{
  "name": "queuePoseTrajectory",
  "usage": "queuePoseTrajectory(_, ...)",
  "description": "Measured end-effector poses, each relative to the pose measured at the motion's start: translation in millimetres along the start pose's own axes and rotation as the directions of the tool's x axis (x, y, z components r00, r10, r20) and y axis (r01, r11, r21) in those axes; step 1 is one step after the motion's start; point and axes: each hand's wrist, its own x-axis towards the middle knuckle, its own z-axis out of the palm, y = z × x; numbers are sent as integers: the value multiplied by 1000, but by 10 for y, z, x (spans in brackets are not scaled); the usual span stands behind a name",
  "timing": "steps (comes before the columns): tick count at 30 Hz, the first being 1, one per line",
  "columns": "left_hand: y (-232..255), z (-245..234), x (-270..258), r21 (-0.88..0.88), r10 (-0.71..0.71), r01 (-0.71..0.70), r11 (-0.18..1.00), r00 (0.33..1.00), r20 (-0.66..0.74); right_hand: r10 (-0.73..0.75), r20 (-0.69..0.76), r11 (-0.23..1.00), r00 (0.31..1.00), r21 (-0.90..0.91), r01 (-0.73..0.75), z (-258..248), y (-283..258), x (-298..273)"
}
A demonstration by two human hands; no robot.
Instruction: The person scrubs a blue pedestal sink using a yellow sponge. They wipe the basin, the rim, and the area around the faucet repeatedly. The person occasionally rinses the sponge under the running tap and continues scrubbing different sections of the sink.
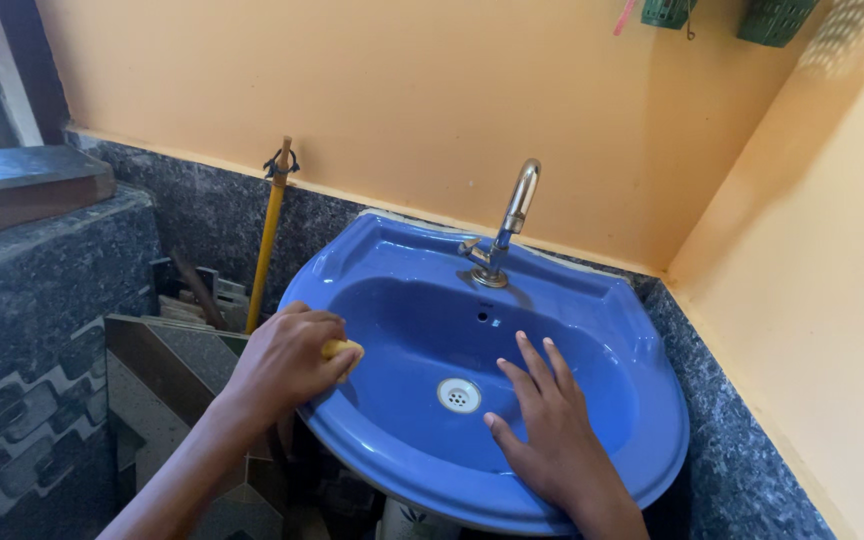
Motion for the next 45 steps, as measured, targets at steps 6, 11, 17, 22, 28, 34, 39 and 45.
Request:
queuePoseTrajectory(6,-404,296,351,143,-228,245,959,965,-126,-18,-29,1000,999,3,18,-32,-26,104)
queuePoseTrajectory(11,-793,449,700,139,-218,253,958,949,-226,-76,-75,996,994,43,79,88,-13,333)
queuePoseTrajectory(17,-619,468,619,42,-166,162,986,978,130,4,-101,1000,995,25,-1,116,45,318)
queuePoseTrajectory(22,-521,442,644,68,-83,82,994,996,18,-42,-76,999,996,-13,41,118,59,336)
queuePoseTrajectory(28,-900,763,1082,213,259,-222,951,952,-165,-127,-103,972,986,-211,103,172,260,620)
queuePoseTrajectory(34,-1118,1323,1354,438,-3,-83,895,981,193,-127,-232,959,964,-276,60,276,593,1023)
queuePoseTrajectory(39,-1271,1511,1739,419,-293,225,879,951,104,1,-264,957,965,-279,-77,364,954,1087)
queuePoseTrajectory(45,-1359,1469,1994,426,-400,233,874,843,359,102,-210,951,972,-267,-158,526,1364,1330)
